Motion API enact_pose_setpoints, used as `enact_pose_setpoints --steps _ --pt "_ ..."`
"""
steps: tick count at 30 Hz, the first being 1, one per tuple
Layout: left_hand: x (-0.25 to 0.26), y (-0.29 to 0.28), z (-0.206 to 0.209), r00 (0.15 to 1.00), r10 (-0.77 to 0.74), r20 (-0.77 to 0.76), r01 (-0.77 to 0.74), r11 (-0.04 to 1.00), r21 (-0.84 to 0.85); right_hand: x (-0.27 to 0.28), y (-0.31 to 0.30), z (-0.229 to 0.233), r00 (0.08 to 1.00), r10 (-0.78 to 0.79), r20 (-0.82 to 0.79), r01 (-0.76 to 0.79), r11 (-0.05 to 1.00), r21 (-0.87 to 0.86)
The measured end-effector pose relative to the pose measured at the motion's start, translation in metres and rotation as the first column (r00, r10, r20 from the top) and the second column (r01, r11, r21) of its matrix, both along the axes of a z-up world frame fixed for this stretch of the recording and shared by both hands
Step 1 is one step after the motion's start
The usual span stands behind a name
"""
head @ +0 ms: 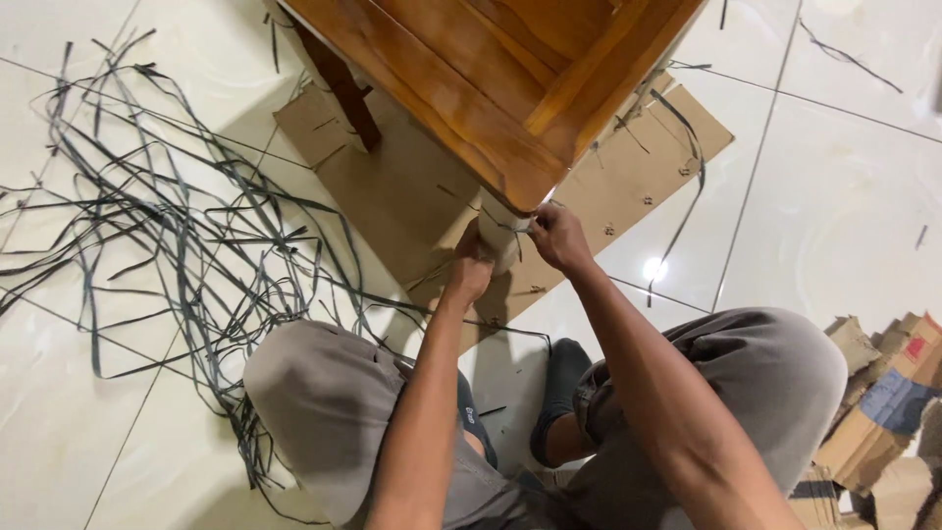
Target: Wrapping a wooden chair leg with cardboard and securing it with plastic straps
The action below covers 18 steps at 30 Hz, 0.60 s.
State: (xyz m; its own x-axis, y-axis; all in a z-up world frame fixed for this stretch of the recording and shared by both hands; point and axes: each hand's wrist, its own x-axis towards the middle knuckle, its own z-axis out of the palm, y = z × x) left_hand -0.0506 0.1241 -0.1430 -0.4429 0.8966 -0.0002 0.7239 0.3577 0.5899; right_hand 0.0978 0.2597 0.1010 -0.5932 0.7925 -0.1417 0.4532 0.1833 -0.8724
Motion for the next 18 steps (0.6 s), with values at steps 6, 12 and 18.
enact_pose_setpoints --steps 6,12,18 --pt "0.021 -0.017 0.077 0.995 -0.034 -0.096 0.032 0.999 -0.021 -0.006 -0.006 0.010 0.998 0.061 -0.029 -0.059 0.996 0.063" --pt "0.003 0.009 0.207 0.908 0.194 0.371 -0.208 0.978 -0.005 -0.001 0.002 -0.019 0.998 0.035 0.054 -0.038 0.998 0.054" --pt "-0.026 0.023 0.134 0.964 0.216 0.153 -0.205 0.975 -0.085 0.000 -0.001 -0.030 0.998 -0.015 0.053 0.013 1.000 0.027"
